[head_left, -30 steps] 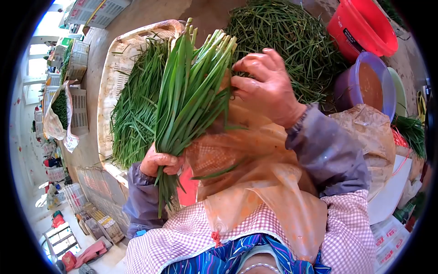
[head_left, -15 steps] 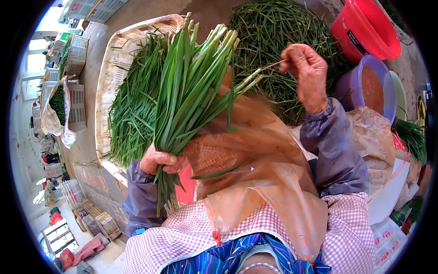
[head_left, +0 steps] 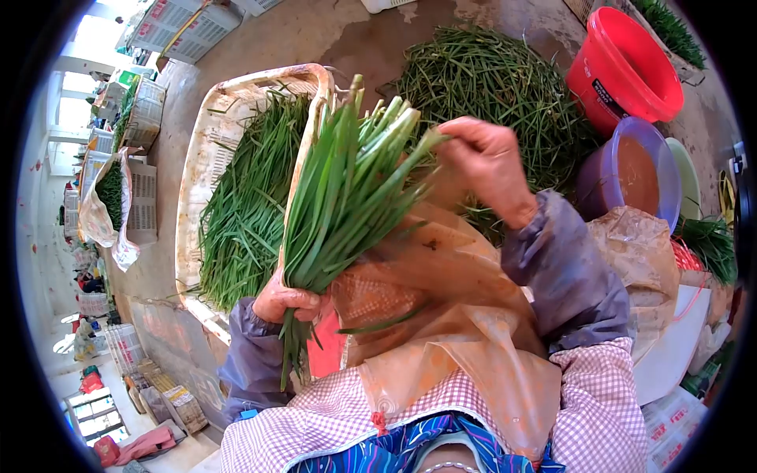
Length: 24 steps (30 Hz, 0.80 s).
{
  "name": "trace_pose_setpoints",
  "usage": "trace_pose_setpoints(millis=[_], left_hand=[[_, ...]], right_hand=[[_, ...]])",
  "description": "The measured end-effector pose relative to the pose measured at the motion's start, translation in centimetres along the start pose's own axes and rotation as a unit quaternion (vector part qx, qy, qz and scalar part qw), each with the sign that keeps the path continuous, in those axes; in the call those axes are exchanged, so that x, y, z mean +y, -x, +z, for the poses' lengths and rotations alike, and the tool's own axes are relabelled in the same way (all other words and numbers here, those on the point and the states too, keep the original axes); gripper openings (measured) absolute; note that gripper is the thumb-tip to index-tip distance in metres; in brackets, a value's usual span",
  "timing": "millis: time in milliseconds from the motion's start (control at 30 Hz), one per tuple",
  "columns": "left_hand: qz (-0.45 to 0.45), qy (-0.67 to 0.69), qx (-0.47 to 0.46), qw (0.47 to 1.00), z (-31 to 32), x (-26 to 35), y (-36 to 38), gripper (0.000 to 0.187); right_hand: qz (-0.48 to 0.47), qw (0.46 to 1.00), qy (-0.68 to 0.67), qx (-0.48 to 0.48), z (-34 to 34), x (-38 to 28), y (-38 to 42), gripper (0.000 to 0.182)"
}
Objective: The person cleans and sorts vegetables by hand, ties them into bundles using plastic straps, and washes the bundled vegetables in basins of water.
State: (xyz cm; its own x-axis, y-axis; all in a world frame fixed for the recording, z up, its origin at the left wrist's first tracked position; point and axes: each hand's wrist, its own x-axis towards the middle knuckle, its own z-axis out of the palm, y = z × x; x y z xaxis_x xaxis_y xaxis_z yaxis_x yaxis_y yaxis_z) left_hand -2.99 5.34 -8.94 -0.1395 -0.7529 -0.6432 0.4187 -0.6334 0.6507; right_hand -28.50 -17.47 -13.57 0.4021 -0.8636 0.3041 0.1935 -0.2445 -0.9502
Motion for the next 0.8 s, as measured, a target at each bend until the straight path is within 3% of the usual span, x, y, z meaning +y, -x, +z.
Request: trace_pose_setpoints(millis=[33,133,200,233,267,333,467,533,633,667,733,767,800], left_hand=[[-0.004,-0.004,0.002,1.0,0.1,0.2,0.0,0.052],[-0.009,-0.008,0.015,1.0,0.0,0.0,0.0,0.057],[-0.003,-0.001,0.006,1.0,-0.6,-0.2,-0.3,0.057],[-0.008,-0.012,-0.011,1.0,-0.7,0.2,-0.4,0.056],[-0.017,-0.023,-0.01,1.0,-0.4,0.6,-0.6,0.056],[-0.036,-0.042,-0.005,0.998,0.4,1.3,-0.7,0.056],[-0.034,-0.123,-0.02,0.992,-0.8,1.8,-0.9,0.054],[-0.014,-0.158,-0.031,0.987,-0.8,2.2,-1.2,0.052],[-0.028,-0.155,-0.036,0.987,-0.5,2.7,-1.2,0.051],[-0.027,-0.196,-0.05,0.979,-0.6,3.1,-1.4,0.047],[-0.024,-0.276,-0.075,0.958,-0.9,3.6,-1.7,0.04],[0.038,-0.264,-0.09,0.96,-0.8,3.0,-2.3,0.039],[0.033,-0.277,-0.088,0.956,-0.7,3.1,-2.3,0.039]], right_hand=[[0.143,0.989,-0.046,-0.003,-2.1,-0.8,-0.2,0.009],[0.117,0.97,-0.169,0.129,-7.1,1.5,-2.1,0.011],[0.144,0.988,0.019,0.061,-8.3,3.5,-2.4,0.015],[0.198,0.977,0.068,-0.032,-7.7,4.5,-1.8,0.029],[0.228,0.967,0.064,-0.094,-6.0,3.4,-1.3,0.044],[0.215,0.945,-0.138,-0.204,-4.0,4.6,-1.3,0.052],[0.235,0.891,-0.26,-0.289,-0.8,5.0,-2.2,0.044],[0.251,0.903,-0.245,-0.247,-1.5,4.9,-2.2,0.024],[0.273,0.914,-0.143,-0.265,-3.9,2.5,-2.3,0.013],[0.252,0.915,-0.174,-0.264,-4.6,1.7,-2.2,0.011],[0.219,0.948,-0.131,-0.191,-5.2,-0.2,-1.8,0.01],[0.195,0.957,-0.141,-0.16,-5.8,-1.3,-2.1,0.01],[0.169,0.966,-0.15,-0.127,-6.7,-2.0,-2.2,0.01]])
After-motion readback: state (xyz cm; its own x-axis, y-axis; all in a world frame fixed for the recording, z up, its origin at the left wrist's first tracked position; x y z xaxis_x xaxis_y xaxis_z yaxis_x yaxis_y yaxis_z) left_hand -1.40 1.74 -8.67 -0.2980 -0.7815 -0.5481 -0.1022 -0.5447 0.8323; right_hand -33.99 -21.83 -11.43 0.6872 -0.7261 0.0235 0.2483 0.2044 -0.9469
